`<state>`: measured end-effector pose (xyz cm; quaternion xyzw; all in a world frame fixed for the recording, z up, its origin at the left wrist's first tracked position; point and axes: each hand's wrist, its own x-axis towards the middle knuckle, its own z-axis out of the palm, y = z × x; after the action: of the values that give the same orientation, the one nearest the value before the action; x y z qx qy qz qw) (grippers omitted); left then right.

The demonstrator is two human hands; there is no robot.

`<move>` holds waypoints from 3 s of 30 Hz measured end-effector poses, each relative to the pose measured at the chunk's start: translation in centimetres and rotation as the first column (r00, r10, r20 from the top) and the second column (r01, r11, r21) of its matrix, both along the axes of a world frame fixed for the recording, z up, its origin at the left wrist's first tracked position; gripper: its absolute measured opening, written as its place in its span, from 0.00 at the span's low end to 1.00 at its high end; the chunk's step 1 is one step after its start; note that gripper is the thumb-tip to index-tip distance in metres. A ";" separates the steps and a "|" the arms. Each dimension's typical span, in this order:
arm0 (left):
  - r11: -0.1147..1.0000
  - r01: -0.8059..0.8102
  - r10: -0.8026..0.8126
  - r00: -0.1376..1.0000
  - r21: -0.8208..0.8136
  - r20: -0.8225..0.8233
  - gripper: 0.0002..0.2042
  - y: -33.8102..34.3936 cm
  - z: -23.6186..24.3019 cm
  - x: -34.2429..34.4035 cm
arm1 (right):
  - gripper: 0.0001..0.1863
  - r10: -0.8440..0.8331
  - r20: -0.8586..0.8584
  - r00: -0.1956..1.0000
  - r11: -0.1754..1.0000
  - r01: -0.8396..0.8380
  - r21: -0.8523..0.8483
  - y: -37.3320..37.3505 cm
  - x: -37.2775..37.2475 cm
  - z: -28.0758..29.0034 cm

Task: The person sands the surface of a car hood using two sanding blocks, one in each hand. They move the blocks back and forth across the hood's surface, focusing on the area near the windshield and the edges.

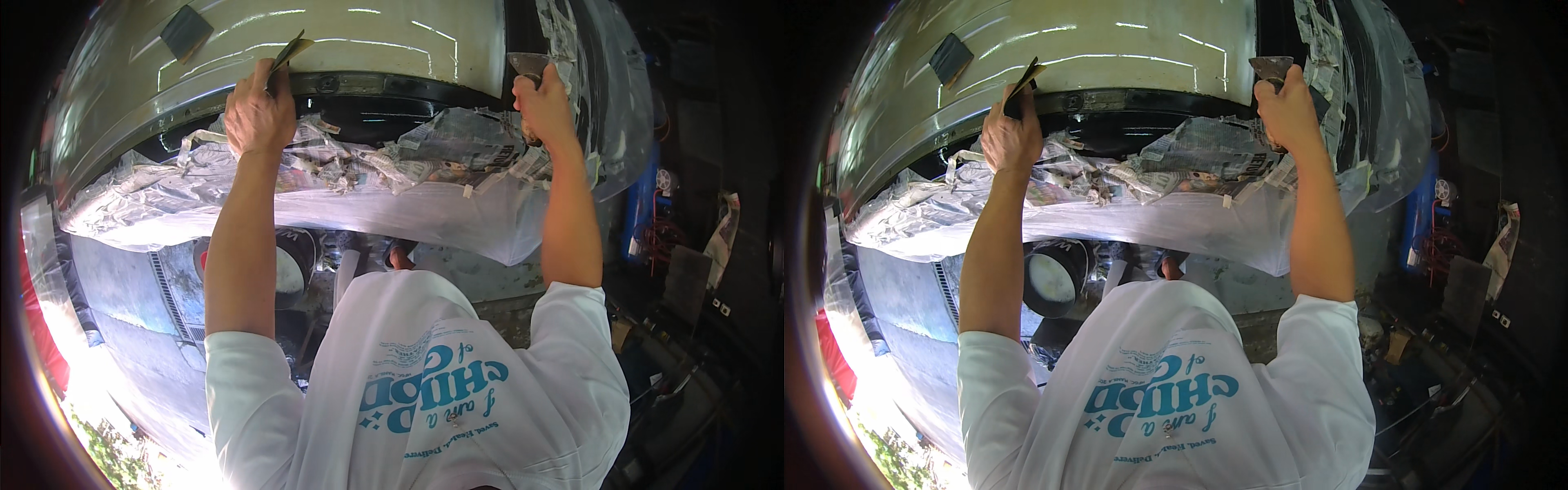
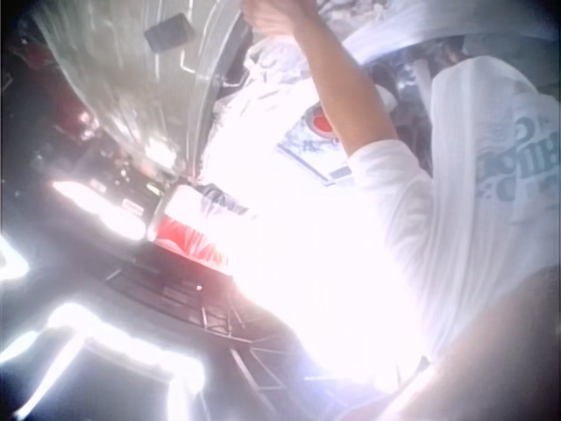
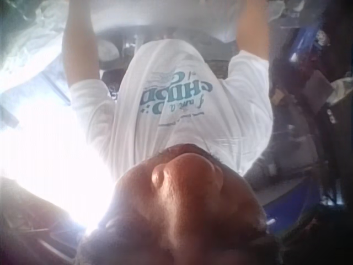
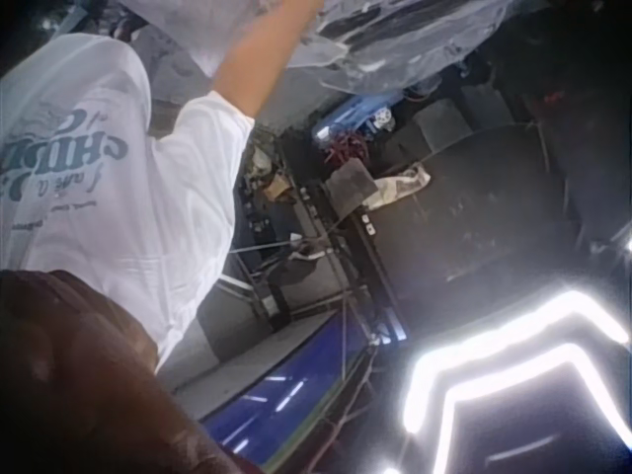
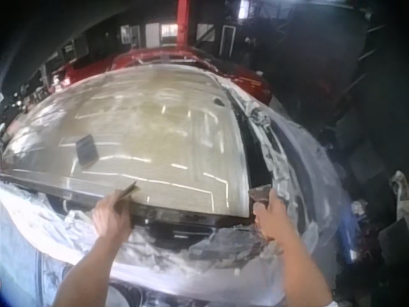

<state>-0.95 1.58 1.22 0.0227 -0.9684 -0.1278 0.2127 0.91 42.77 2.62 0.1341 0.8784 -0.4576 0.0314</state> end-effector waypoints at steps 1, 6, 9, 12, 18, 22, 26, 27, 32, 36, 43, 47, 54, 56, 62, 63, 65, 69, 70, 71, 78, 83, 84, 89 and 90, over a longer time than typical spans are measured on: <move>1.000 -0.001 0.001 1.000 0.000 -0.001 0.09 0.0 0.0 0.0 | 0.21 0.037 0.006 0.999 0.986 -0.036 -0.165 0.4 0.1 0.2; 1.000 -0.003 0.002 0.999 -0.007 -0.036 0.09 0.1 -0.4 -0.2 | 0.17 0.094 0.137 0.986 0.914 -0.031 -0.405 -0.6 1.9 -0.4; 1.000 0.001 -0.001 0.999 -0.009 -0.041 0.09 -0.1 -0.6 -0.1 | 0.23 0.142 0.171 0.975 0.975 -0.109 -0.192 -0.5 1.4 -1.3; 1.000 0.018 -0.018 0.998 0.004 -0.065 0.09 -0.3 -0.7 -0.4 | 0.26 0.259 0.199 0.945 0.963 -0.269 0.025 -0.2 -0.3 -1.4; 0.999 0.013 -0.010 0.997 0.044 -0.079 0.10 -0.5 -1.1 -0.3 | 0.28 0.407 0.111 0.907 0.874 -0.422 0.239 -1.0 -1.4 -0.5; 0.998 0.020 -0.015 0.995 0.051 -0.102 0.11 -0.4 -1.3 -0.3 | 0.27 0.453 0.101 0.886 0.853 -0.464 0.240 -0.8 -1.6 -0.7; 0.997 0.035 -0.029 0.995 0.067 -0.090 0.13 -0.5 -1.2 -0.5 | 0.28 0.465 0.169 0.869 0.852 -0.491 0.180 -1.1 -2.4 -0.6; 0.998 0.031 -0.026 0.996 0.061 -0.080 0.13 -0.4 -1.1 -0.3 | 0.29 0.462 0.210 0.862 0.848 -0.498 0.181 -1.5 -2.5 -0.1; 0.997 0.055 -0.050 0.994 0.051 -0.099 0.13 -0.3 -1.1 -0.3 | 0.29 0.435 0.207 0.876 0.849 -0.476 0.230 -1.4 -2.7 -0.5; 0.994 0.078 -0.069 0.991 0.074 -0.118 0.12 -0.4 -1.0 -0.5 | 0.27 0.462 0.218 0.860 0.811 -0.509 0.289 -2.8 -3.1 0.0; 0.994 0.079 -0.072 0.993 0.073 -0.093 0.11 -0.3 -0.9 -0.2 | 0.29 0.469 0.254 0.846 0.830 -0.521 0.199 -3.6 -3.1 0.4; 0.993 0.092 -0.084 0.991 0.076 -0.105 0.11 -0.5 -0.9 -0.3 | 0.25 0.506 -0.091 0.858 0.833 -0.458 0.311 -3.2 -2.8 -2.2; 0.996 0.042 -0.036 0.995 0.072 -0.093 0.12 -0.4 -0.8 -0.2 | 0.24 0.202 0.008 0.979 0.967 -0.198 -0.160 -1.9 -3.5 -0.2; 0.997 0.036 -0.029 0.995 0.069 -0.098 0.12 -0.5 -1.2 -0.3 | 0.23 0.192 -0.034 0.981 0.955 -0.195 -0.226 1.6 -2.5 -0.7; 0.997 0.042 -0.036 0.996 0.062 -0.086 0.13 -0.1 -0.9 -0.3 | 0.29 0.074 -0.048 0.996 0.930 -0.086 -0.356 5.1 2.0 -2.8; 0.997 0.041 -0.035 0.996 0.067 -0.082 0.13 -0.1 -0.9 -0.3 | 0.29 0.081 -0.047 0.996 0.975 -0.089 -0.204 5.4 2.3 -3.4; 0.997 0.033 -0.028 0.997 0.076 -0.071 0.13 -0.1 -0.9 -0.2 | 0.31 0.097 -0.038 0.995 0.990 -0.093 0.110 5.5 2.6 -4.6; 0.992 0.013 -0.005 0.998 0.124 -0.059 0.16 0.0 -0.8 -0.2 | 0.33 0.138 0.036 0.990 0.945 -0.142 0.294 4.8 2.7 -3.3; 0.991 -0.016 0.023 0.999 0.136 -0.049 0.19 -0.5 -1.2 -0.3 | 0.32 0.155 0.041 0.987 0.942 -0.160 0.294 4.6 2.8 -3.1; 0.989 -0.015 0.021 0.999 0.145 -0.041 0.20 -0.8 -1.4 -0.4 | 0.31 0.172 0.046 0.984 0.939 -0.178 0.294 4.5 2.8 -3.1; 0.984 0.032 -0.023 0.998 0.178 -0.052 0.21 -1.2 -1.6 -0.8 | 0.26 0.209 0.016 0.978 0.922 -0.202 0.331 4.2 2.7 -5.3; 0.991 0.053 -0.040 0.994 0.122 -0.103 0.22 -1.6 -2.0 -1.0 | 0.25 0.280 -0.108 0.954 0.910 -0.228 0.347 4.4 2.5 -6.5; 0.990 0.069 -0.056 0.993 0.125 -0.106 0.22 -2.0 -2.0 -1.1 | 0.25 0.294 -0.113 0.949 0.905 -0.238 0.352 4.4 2.4 -6.4; 0.983 0.071 -0.051 0.992 0.168 -0.119 0.22 -1.8 -2.1 -1.0 | 0.24 0.268 -0.022 0.963 0.905 -0.243 0.350 3.7 2.1 -5.4; 0.985 0.083 -0.067 0.991 0.152 -0.112 0.22 -2.2 -2.4 -1.3 | 0.24 0.247 0.016 0.969 0.912 -0.238 0.333 3.6 2.2 -5.2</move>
<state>-2.29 -0.66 -1.16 -0.0040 -0.9428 -0.2125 0.2567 3.11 46.34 -2.61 0.0212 0.9530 -0.2974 0.0532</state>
